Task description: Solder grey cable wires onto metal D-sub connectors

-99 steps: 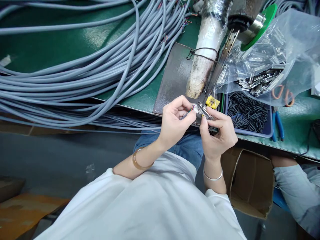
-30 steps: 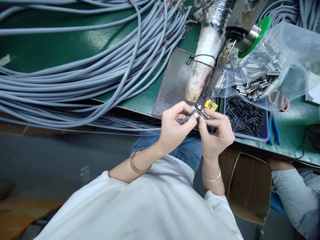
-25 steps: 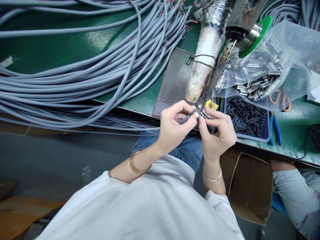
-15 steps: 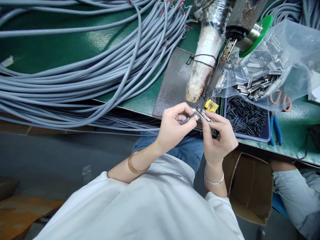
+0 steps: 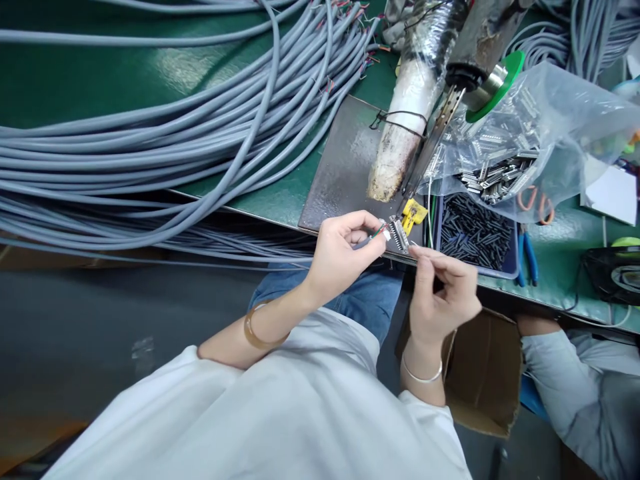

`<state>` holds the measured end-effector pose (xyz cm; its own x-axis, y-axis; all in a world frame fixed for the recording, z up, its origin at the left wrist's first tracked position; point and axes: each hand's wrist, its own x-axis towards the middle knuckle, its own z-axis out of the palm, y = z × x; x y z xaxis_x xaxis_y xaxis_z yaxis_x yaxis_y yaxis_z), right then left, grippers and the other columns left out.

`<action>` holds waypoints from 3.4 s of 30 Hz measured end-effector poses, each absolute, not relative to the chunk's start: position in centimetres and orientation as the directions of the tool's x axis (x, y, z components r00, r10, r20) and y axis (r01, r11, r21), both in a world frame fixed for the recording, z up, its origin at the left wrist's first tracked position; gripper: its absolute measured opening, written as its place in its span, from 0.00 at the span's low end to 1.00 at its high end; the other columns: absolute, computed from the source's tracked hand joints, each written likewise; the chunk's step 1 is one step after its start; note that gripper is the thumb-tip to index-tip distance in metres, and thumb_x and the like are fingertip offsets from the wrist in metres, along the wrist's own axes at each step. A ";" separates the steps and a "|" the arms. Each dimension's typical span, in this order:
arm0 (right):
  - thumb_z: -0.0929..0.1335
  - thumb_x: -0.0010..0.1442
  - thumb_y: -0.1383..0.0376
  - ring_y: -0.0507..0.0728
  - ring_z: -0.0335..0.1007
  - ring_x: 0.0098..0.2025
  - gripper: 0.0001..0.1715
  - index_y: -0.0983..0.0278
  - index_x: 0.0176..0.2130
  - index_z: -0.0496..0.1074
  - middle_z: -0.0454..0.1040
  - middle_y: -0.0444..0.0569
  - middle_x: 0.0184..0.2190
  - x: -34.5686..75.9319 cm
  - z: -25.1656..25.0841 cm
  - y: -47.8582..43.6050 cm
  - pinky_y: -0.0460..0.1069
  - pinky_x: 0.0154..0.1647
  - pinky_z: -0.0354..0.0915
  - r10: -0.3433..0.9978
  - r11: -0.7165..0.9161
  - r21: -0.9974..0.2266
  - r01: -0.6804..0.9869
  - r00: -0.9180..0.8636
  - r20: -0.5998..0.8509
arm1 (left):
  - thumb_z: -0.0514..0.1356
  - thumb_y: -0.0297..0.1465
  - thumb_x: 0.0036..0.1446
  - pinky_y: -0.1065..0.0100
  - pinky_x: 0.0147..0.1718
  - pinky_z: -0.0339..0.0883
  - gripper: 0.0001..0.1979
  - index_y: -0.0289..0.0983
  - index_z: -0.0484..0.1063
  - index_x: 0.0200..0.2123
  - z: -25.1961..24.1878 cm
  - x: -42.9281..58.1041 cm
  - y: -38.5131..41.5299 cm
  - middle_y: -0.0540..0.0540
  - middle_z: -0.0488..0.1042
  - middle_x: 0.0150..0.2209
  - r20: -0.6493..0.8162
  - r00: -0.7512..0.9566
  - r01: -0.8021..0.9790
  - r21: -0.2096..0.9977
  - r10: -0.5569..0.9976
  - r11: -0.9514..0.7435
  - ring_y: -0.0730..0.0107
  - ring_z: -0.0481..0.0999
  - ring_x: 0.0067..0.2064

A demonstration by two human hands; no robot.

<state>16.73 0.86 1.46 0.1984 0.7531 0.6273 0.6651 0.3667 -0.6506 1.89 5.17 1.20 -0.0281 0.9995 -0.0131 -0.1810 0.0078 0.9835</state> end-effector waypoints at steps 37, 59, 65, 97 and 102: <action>0.72 0.59 0.73 0.55 0.82 0.46 0.10 0.59 0.36 0.71 0.83 0.48 0.46 15.7 1.5 2.8 0.51 0.46 0.78 0.764 0.499 -0.617 0.609 0.026 0.644 | 0.63 0.26 0.52 0.77 0.24 0.63 0.03 0.34 0.74 0.27 1.9 2.0 5.0 0.49 0.76 0.28 0.071 -0.024 -0.049 0.996 0.997 -0.072 0.78 0.71 0.27; 0.70 0.66 0.59 0.46 0.58 0.13 0.10 0.61 0.36 0.79 0.68 0.38 0.18 15.7 5.8 -1.2 0.46 0.14 0.49 0.534 0.391 -0.715 0.580 0.490 0.689 | 0.72 0.32 0.50 0.77 0.20 0.69 0.12 0.32 0.76 0.34 2.0 -1.5 3.2 0.50 0.75 0.22 -0.159 0.289 -0.330 0.909 0.944 0.254 0.77 0.74 0.21; 0.72 0.62 0.63 0.46 0.58 0.21 0.05 0.61 0.35 0.80 0.74 0.42 0.27 15.3 5.1 -0.5 0.46 0.18 0.50 0.939 0.241 -0.795 0.557 0.074 0.336 | 0.73 0.34 0.50 0.77 0.20 0.70 0.13 0.32 0.77 0.35 2.2 -1.4 2.6 0.50 0.77 0.23 -0.143 0.339 -0.341 0.902 0.930 0.263 0.76 0.75 0.21; 0.71 0.64 0.69 0.47 0.67 0.23 0.14 0.56 0.49 0.78 0.78 0.40 0.28 16.5 2.3 -0.5 0.45 0.27 0.62 0.774 0.494 -0.440 0.750 -0.150 0.615 | 0.74 0.31 0.47 0.79 0.15 0.54 0.14 0.34 0.72 0.30 1.6 0.0 2.4 0.56 0.69 0.22 -0.101 0.196 -0.408 0.896 0.975 0.174 0.86 0.60 0.17; 0.72 0.63 0.66 0.46 0.64 0.20 0.01 0.60 0.37 0.76 0.75 0.39 0.25 16.2 1.7 -0.3 0.45 0.23 0.59 0.764 0.424 -0.485 0.765 -0.015 0.645 | 0.74 0.32 0.49 0.79 0.15 0.56 0.14 0.35 0.72 0.31 1.7 0.0 2.3 0.54 0.71 0.24 -0.104 0.195 -0.392 0.903 0.975 0.174 0.85 0.62 0.18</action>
